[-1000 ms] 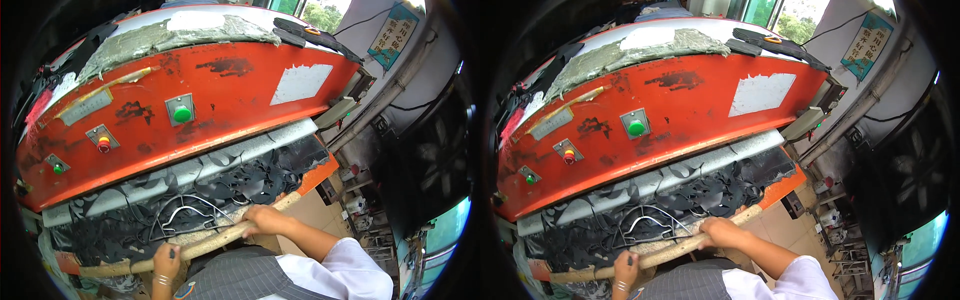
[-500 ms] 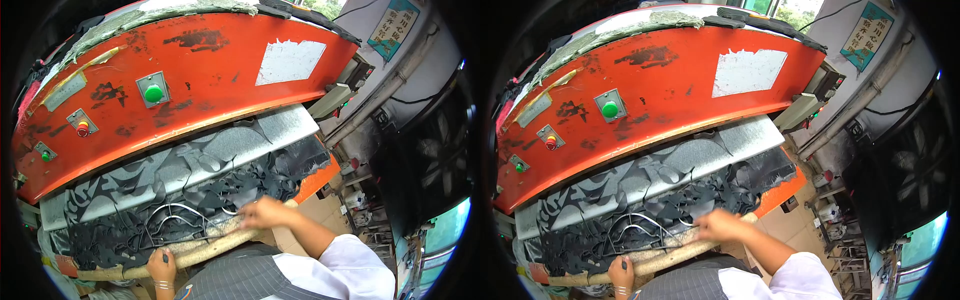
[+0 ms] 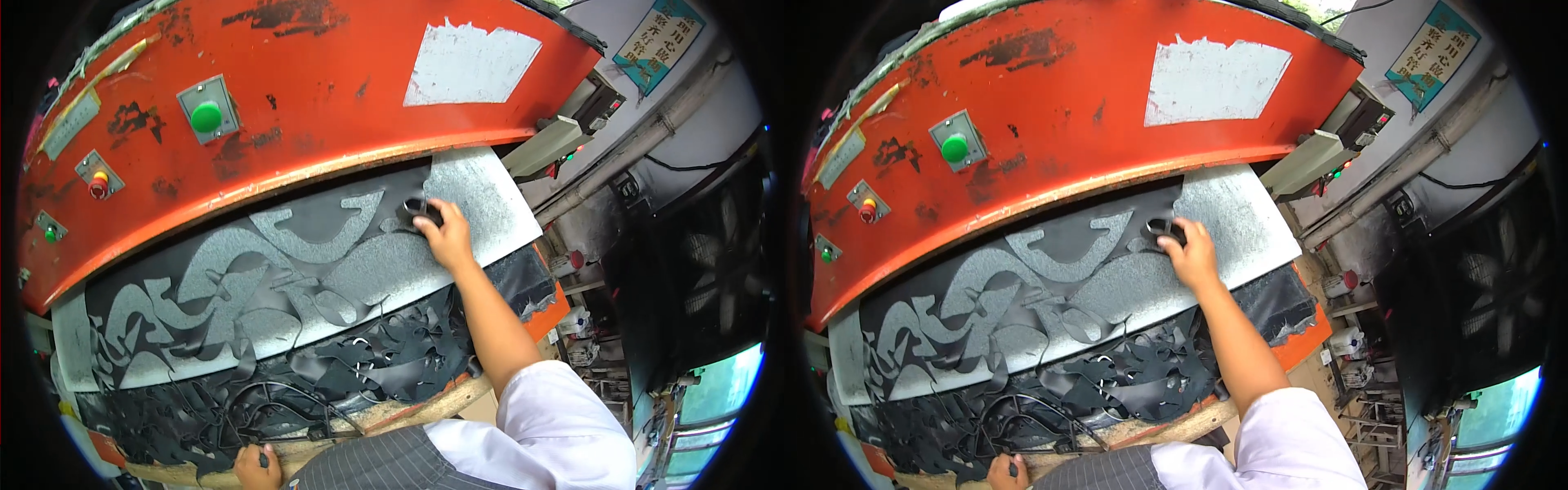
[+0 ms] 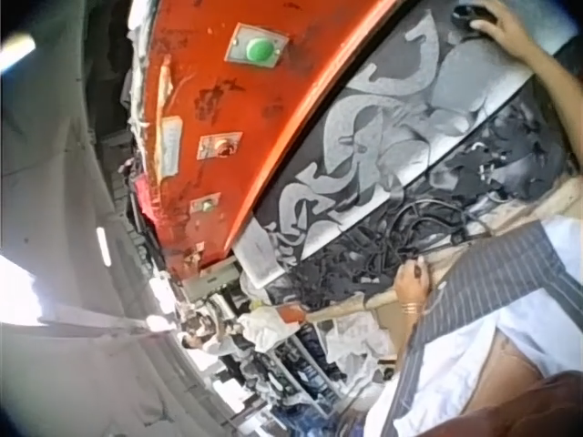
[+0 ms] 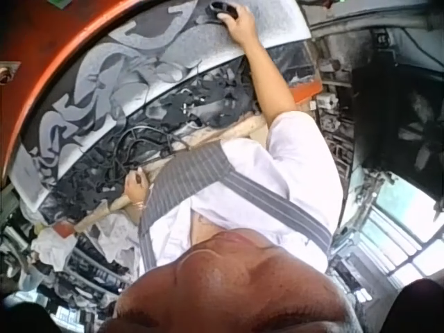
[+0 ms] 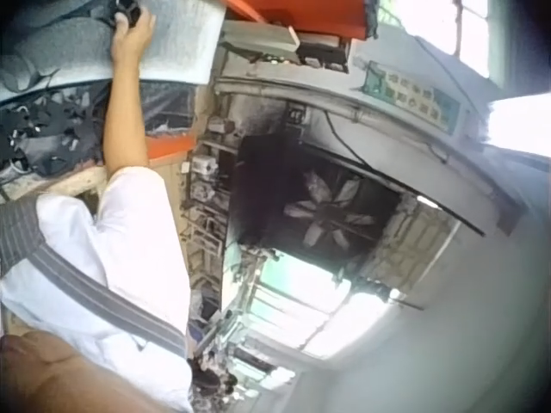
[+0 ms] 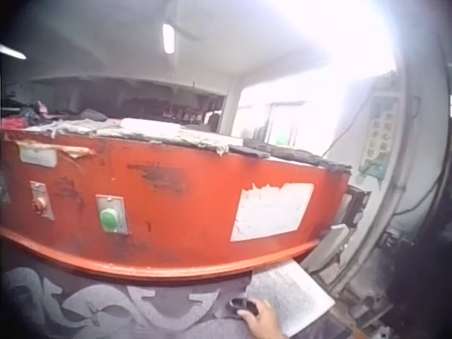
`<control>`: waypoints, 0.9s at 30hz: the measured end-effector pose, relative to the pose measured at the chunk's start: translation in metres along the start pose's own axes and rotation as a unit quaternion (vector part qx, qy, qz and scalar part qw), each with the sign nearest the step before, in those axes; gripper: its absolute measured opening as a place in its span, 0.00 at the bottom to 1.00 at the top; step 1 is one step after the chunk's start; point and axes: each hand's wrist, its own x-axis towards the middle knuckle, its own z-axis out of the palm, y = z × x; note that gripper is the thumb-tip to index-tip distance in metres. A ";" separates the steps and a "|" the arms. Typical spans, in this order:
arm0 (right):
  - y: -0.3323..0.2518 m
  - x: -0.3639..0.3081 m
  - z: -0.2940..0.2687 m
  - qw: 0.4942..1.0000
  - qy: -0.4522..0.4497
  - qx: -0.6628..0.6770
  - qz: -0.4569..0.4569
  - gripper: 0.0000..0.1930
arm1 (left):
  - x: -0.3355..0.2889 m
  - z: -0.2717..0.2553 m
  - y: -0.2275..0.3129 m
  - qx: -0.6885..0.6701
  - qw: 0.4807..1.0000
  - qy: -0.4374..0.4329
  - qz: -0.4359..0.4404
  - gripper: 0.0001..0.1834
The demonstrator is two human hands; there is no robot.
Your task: Cutting out shoe components from leather sheets using a hydraulic clicker press and metal dies.
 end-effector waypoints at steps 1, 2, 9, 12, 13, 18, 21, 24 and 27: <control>0.000 0.014 -0.002 1.000 0.003 -0.004 -0.010 0.22 | -0.002 -0.001 0.003 -0.012 1.000 -0.005 -0.006 0.16; 0.004 0.027 0.001 0.999 -0.012 -0.022 -0.037 0.23 | 0.002 0.001 0.001 -0.009 1.000 -0.007 -0.003 0.16; 0.023 0.029 0.016 0.992 -0.040 -0.051 -0.108 0.26 | -0.004 0.001 0.001 0.017 1.000 0.000 0.016 0.15; 0.020 0.029 0.015 0.990 -0.038 -0.052 -0.125 0.27 | -0.009 -0.002 -0.005 -0.019 1.000 0.012 -0.001 0.15; 0.019 0.028 0.017 0.991 -0.041 -0.054 -0.115 0.27 | -0.012 -0.002 -0.011 -0.047 0.999 0.026 -0.010 0.14; 0.000 0.015 0.004 0.975 0.033 -0.190 -0.110 0.36 | 0.011 -0.018 -0.046 -0.323 0.917 0.166 -0.163 0.19; -0.063 0.002 0.003 0.980 0.106 -0.138 -0.099 0.40 | 0.071 -0.052 -0.087 -0.394 0.876 0.275 -0.030 0.15; -0.183 -0.005 0.024 0.983 -0.005 0.094 -0.159 0.35 | 0.146 -0.091 -0.154 -0.254 0.910 0.317 -0.080 0.26; -0.271 -0.007 0.038 0.954 -0.030 0.224 -0.196 0.27 | 0.223 -0.123 -0.182 -0.090 0.844 0.528 -0.029 0.31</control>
